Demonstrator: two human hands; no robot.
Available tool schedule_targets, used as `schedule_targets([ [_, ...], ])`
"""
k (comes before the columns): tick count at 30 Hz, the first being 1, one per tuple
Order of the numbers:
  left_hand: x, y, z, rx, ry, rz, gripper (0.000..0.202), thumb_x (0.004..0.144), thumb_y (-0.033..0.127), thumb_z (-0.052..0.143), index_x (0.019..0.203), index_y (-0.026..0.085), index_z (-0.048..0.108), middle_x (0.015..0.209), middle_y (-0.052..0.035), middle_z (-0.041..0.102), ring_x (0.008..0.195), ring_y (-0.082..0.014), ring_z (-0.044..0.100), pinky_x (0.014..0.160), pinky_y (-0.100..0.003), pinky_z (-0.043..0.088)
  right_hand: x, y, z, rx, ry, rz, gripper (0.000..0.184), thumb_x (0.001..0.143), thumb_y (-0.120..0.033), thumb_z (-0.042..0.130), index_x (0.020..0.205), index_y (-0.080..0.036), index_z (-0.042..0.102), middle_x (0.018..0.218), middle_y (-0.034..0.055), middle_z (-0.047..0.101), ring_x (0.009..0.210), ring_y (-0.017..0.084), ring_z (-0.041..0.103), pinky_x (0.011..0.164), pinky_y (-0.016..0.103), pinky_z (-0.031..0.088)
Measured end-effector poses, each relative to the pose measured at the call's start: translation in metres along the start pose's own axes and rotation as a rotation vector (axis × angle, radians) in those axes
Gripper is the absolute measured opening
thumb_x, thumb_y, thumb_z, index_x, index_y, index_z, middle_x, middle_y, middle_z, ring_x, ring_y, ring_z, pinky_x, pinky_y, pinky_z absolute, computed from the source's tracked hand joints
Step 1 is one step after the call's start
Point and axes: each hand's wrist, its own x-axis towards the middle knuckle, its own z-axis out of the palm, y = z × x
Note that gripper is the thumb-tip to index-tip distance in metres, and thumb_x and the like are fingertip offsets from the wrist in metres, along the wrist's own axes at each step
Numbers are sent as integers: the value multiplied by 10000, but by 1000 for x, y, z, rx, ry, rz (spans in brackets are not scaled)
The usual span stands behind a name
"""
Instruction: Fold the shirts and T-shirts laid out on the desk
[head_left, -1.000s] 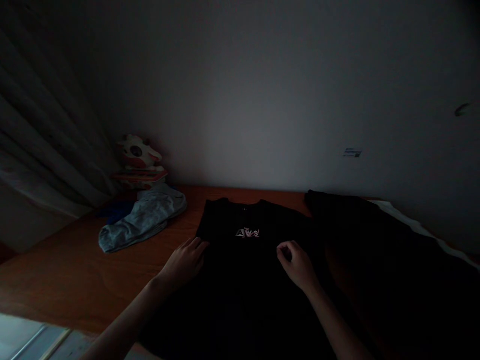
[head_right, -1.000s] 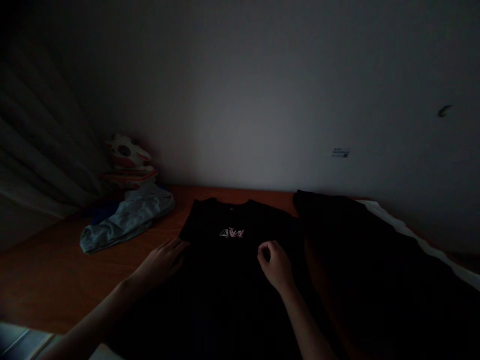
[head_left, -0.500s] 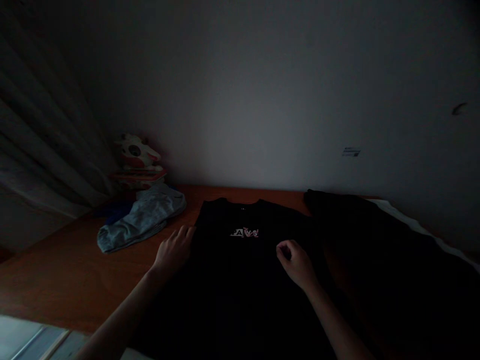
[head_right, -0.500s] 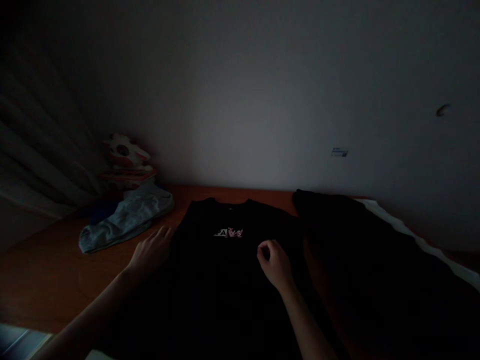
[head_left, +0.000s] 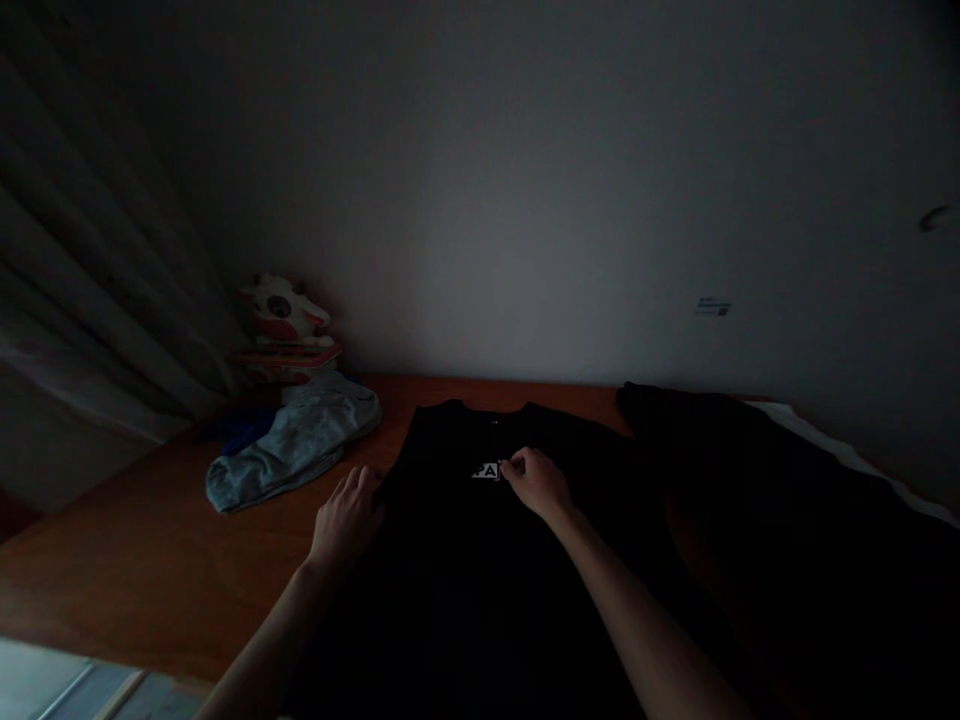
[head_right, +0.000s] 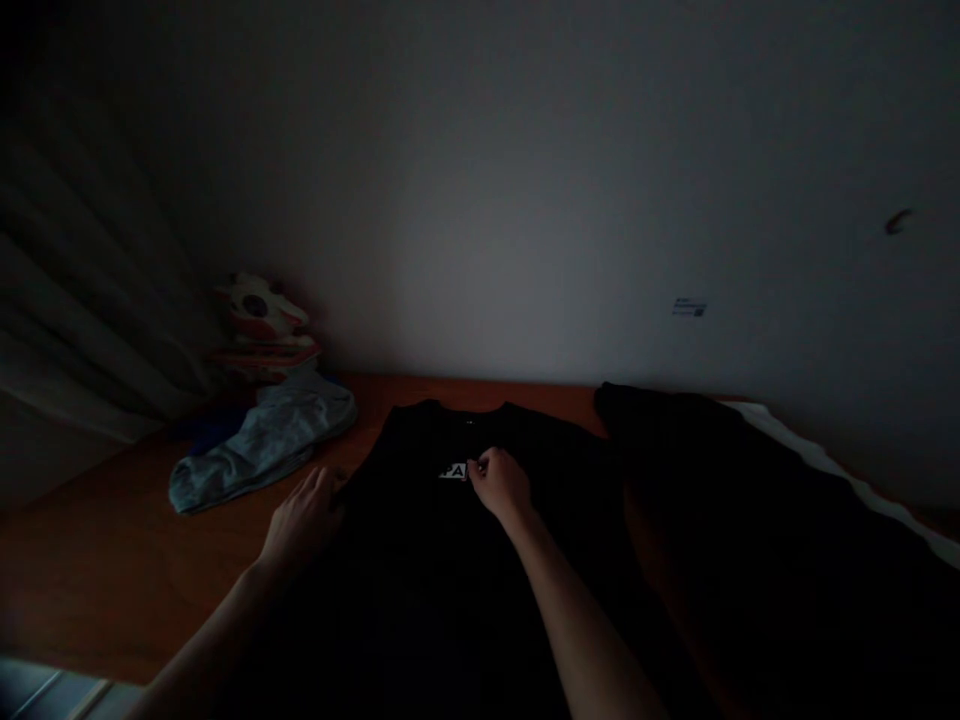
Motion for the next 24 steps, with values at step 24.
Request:
schedule_targets([
  [24, 52, 52, -13, -19, -71, 326, 409, 979, 290, 384, 1320, 156, 567, 1306, -158, 640, 1228, -283, 603, 1077, -423, 424, 13, -42, 39, 198, 30, -96, 251, 946, -289, 525, 1158, -322, 654, 985, -21, 759, 885, 176, 714, 789, 280, 449],
])
